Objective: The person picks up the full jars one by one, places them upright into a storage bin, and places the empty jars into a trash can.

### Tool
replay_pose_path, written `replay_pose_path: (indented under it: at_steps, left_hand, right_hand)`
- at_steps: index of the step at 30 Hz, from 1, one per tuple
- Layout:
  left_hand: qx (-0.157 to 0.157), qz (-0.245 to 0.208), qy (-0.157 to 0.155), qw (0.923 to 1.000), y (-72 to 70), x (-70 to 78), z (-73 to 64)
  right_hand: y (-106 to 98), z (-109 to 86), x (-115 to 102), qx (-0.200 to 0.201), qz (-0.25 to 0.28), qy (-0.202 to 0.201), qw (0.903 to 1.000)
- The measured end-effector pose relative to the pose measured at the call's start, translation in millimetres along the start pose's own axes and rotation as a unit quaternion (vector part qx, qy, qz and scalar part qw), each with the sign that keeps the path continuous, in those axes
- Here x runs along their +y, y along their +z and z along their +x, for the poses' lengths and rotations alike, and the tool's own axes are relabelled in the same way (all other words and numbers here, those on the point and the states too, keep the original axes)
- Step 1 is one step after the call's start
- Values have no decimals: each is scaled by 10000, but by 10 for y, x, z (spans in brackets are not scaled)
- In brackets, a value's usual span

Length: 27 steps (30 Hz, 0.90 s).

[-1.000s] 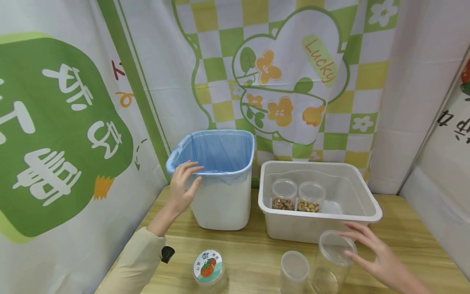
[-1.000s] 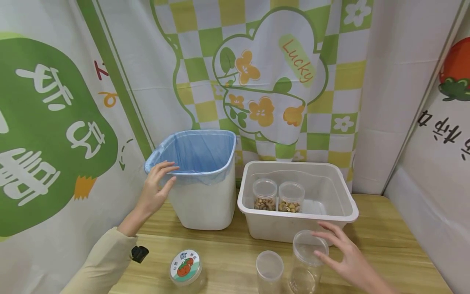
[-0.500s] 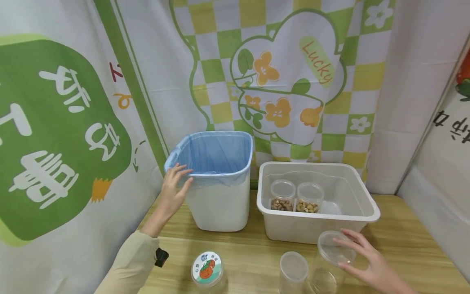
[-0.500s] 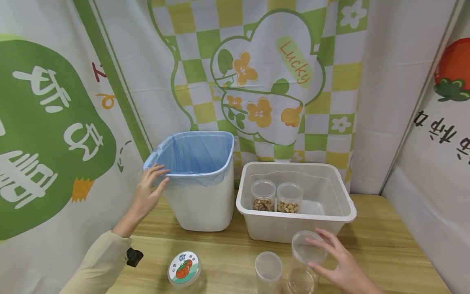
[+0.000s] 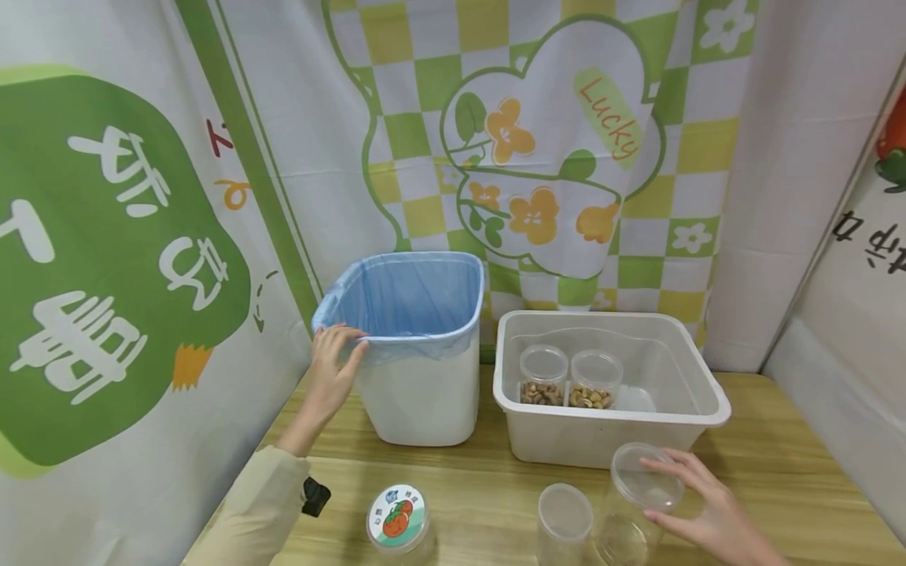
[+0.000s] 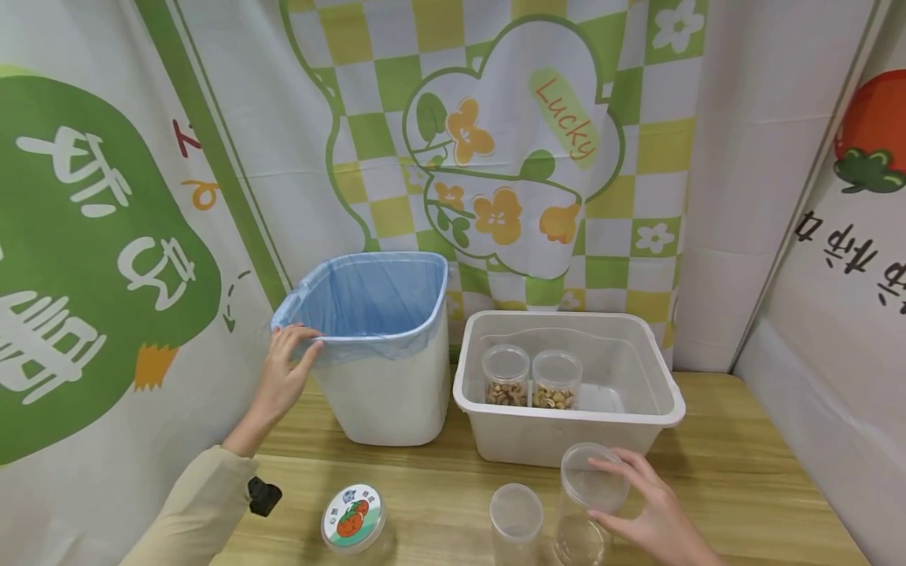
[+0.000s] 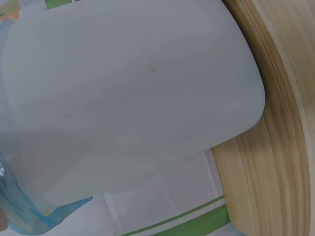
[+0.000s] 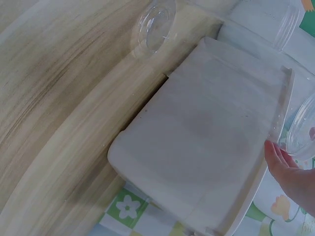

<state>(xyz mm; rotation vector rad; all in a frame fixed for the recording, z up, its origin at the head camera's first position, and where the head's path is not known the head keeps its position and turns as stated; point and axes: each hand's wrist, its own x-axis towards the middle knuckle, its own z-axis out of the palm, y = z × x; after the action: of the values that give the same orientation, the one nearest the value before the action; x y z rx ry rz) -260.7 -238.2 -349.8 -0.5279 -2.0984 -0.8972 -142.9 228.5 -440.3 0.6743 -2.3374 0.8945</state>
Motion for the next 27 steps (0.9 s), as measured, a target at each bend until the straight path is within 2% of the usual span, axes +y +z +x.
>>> replay_pose_path:
  at_steps: [8,15,20,27]
  left_hand:
    - [-38,-5,4,10000,-12,-5,0]
    - [-120,42,-70,9999,-35,6,-12]
    - [-138,121,-12,9998,-20,-3,1]
    - [-162,198,18,9997,10,-32,9]
  right_hand:
    - [-3,103,10,462,683,-342,9960]
    - [-168,287,-120,204,603,-150,9979]
    - [-231,384,-131,371,713,-275,9964]
    - [-392,545,-231,221,584,-347,9974]
